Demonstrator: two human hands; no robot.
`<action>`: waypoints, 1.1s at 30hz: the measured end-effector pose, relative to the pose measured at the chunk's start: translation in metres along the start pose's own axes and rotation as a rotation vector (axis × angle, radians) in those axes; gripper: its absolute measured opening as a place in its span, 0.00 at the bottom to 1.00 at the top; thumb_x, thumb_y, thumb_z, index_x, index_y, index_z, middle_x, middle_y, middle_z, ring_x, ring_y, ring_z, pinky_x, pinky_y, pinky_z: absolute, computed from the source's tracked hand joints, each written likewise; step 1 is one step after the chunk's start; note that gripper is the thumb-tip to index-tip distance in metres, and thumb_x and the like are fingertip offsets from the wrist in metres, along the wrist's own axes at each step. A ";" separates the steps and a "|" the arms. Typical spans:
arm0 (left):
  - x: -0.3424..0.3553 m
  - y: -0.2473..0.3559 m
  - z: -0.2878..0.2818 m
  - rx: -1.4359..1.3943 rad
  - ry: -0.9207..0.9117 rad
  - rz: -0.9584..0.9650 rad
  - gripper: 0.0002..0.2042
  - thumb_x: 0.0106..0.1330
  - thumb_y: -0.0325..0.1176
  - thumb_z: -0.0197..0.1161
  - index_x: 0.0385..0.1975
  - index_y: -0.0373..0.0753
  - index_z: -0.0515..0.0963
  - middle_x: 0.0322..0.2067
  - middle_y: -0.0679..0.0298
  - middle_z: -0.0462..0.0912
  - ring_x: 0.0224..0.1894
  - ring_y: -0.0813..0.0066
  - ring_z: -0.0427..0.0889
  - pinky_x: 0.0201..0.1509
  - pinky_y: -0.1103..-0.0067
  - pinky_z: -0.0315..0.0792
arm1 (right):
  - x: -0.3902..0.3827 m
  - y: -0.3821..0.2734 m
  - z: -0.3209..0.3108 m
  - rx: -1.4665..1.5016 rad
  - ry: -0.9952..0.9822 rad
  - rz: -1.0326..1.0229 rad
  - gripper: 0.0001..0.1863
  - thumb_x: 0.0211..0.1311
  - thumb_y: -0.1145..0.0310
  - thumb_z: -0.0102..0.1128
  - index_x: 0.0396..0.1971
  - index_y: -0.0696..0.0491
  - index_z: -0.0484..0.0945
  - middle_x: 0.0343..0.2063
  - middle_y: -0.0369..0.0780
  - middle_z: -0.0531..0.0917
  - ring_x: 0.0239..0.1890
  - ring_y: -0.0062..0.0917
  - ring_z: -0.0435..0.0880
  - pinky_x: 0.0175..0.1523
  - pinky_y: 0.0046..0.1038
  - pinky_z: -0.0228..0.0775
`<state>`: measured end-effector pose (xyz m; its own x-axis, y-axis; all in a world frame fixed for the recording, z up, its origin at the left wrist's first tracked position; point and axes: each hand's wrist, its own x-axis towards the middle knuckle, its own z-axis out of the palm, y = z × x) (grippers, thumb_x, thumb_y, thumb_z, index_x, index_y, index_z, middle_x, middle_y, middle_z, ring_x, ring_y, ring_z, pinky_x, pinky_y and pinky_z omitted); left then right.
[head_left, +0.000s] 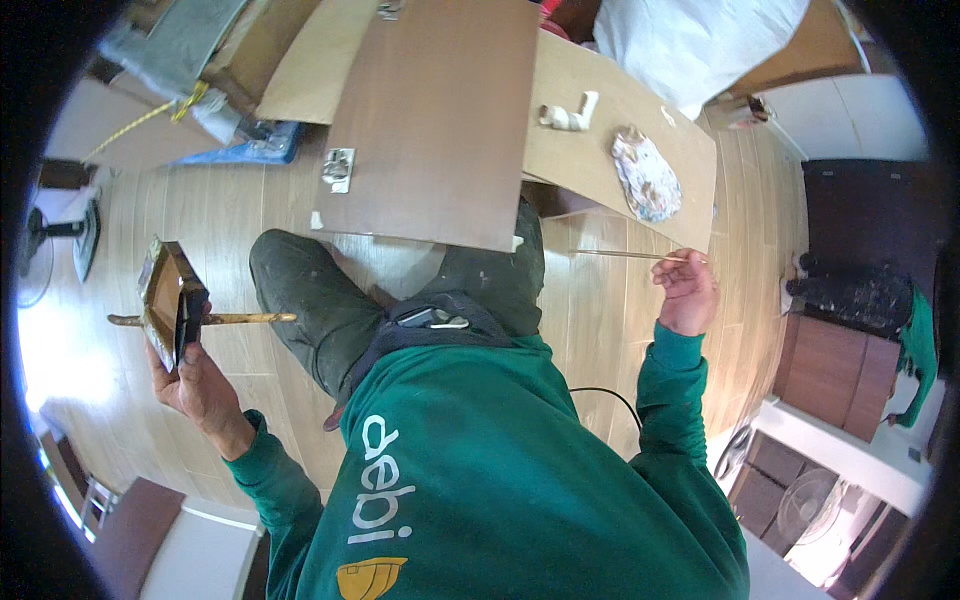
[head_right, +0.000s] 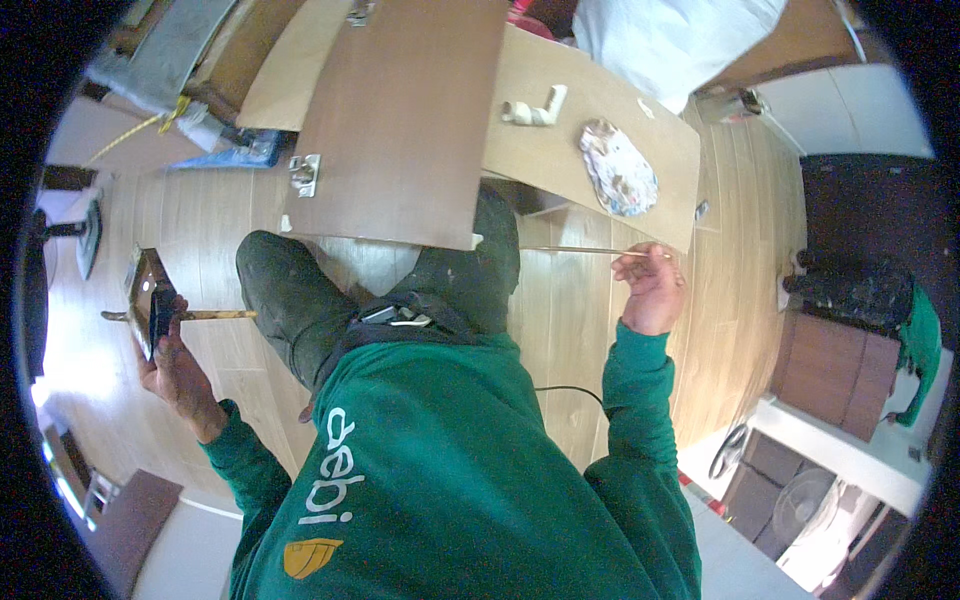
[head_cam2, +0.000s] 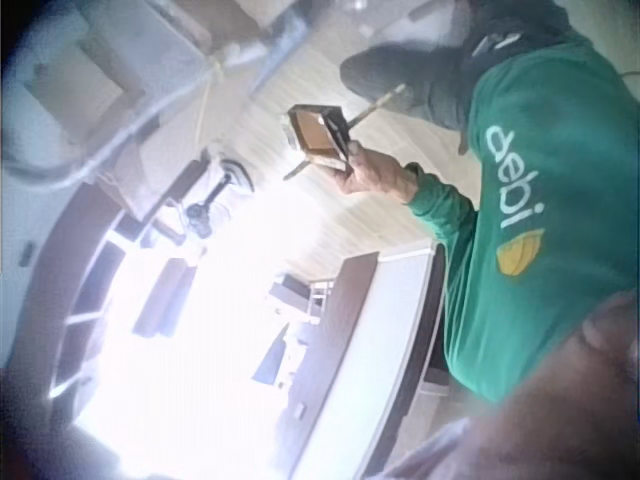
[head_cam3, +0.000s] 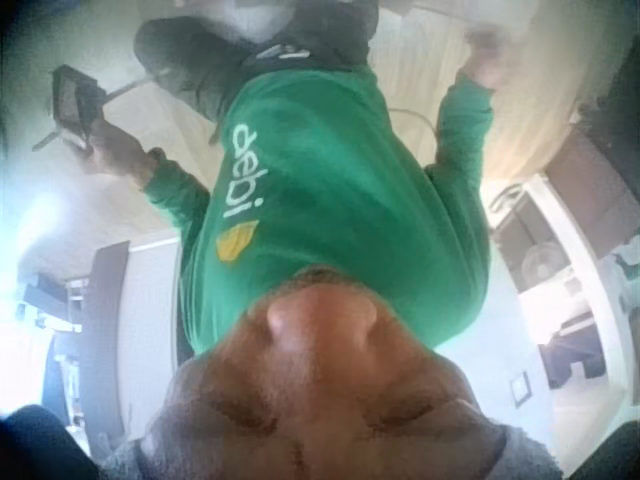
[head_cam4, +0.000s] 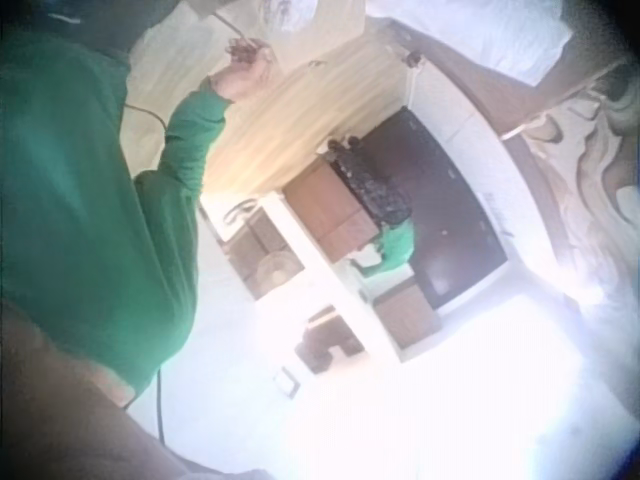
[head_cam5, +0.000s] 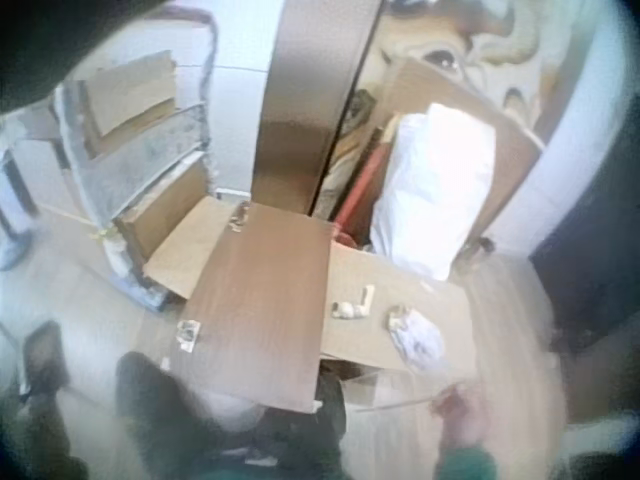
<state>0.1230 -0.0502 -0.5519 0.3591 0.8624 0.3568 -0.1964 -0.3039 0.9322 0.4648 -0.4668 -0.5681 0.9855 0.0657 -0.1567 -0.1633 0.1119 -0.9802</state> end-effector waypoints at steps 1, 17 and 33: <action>0.000 0.007 0.006 0.000 -0.014 0.009 0.30 0.57 0.35 0.65 0.56 0.25 0.64 0.47 0.47 0.75 0.46 0.54 0.78 0.57 0.62 0.70 | -0.006 0.008 -0.007 0.002 0.018 0.029 0.13 0.62 0.64 0.50 0.33 0.60 0.75 0.23 0.43 0.80 0.24 0.29 0.80 0.28 0.26 0.70; 0.004 0.076 0.089 0.199 -0.340 0.135 0.28 0.61 0.42 0.58 0.54 0.24 0.66 0.44 0.46 0.77 0.46 0.55 0.79 0.57 0.62 0.68 | -0.038 0.089 0.001 0.262 -0.144 0.233 0.14 0.64 0.67 0.48 0.38 0.63 0.76 0.29 0.45 0.83 0.26 0.26 0.81 0.31 0.24 0.72; -0.014 0.075 0.091 0.184 -0.272 0.110 0.29 0.59 0.43 0.62 0.54 0.27 0.67 0.43 0.50 0.78 0.45 0.57 0.80 0.55 0.62 0.69 | -0.037 0.094 0.002 0.273 -0.156 0.189 0.13 0.64 0.67 0.49 0.37 0.62 0.77 0.29 0.45 0.83 0.26 0.25 0.81 0.31 0.23 0.71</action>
<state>0.1868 -0.1217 -0.4819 0.5800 0.6885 0.4353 -0.0881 -0.4782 0.8738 0.4130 -0.4570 -0.6539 0.9213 0.2584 -0.2907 -0.3687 0.3423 -0.8642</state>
